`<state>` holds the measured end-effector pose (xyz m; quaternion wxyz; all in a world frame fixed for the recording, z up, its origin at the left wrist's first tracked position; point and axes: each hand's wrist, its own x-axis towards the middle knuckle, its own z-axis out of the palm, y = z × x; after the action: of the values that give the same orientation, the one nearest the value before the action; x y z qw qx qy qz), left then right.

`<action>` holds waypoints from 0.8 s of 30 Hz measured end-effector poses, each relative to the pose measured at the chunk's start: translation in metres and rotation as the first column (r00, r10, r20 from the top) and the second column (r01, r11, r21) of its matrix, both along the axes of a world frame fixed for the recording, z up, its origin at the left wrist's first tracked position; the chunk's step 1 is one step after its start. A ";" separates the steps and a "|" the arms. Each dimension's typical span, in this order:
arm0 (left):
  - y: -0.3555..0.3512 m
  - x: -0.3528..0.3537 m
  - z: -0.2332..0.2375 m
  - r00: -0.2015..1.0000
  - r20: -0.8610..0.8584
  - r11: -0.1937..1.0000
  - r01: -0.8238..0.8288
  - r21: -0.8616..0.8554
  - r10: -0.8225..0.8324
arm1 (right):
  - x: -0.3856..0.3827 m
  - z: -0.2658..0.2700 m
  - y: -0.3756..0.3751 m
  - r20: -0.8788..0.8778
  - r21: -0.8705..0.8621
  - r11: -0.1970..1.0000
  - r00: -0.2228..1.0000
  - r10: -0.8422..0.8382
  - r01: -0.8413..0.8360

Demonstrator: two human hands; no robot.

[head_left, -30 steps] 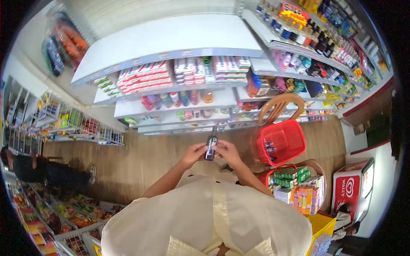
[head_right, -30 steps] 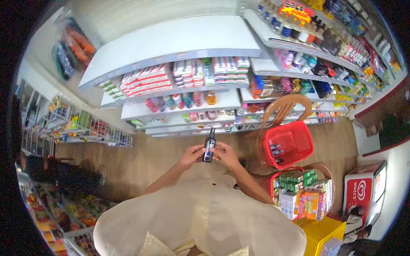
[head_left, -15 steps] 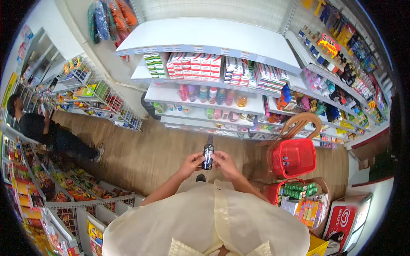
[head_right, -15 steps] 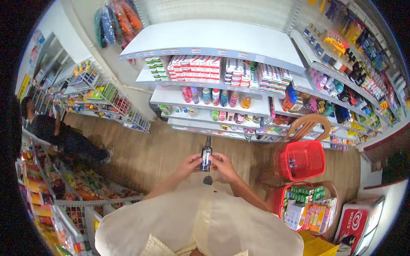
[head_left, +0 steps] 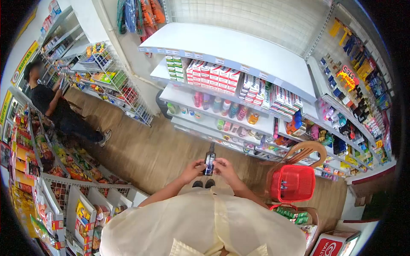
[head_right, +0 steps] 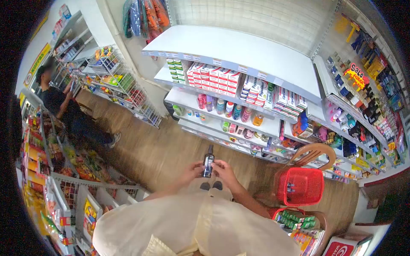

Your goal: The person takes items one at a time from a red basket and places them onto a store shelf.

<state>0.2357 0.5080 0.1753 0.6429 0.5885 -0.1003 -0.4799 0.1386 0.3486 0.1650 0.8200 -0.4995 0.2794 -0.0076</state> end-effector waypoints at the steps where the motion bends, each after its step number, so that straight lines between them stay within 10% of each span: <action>1: -0.004 0.000 0.002 1.000 -0.003 1.000 -0.009 0.001 0.009 | 0.000 -0.001 -0.004 0.006 -0.016 1.000 1.000 0.012 -0.012; 24: -0.010 0.091 -0.022 0.997 0.059 0.999 0.052 0.002 -0.052 | 0.074 0.001 0.000 -0.123 -0.189 0.976 0.989 0.087 -0.109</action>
<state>0.3272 0.4981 0.1535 0.6268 0.5997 -0.1342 -0.4790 0.2130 0.3488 0.1664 0.7491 -0.5903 0.2985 0.0341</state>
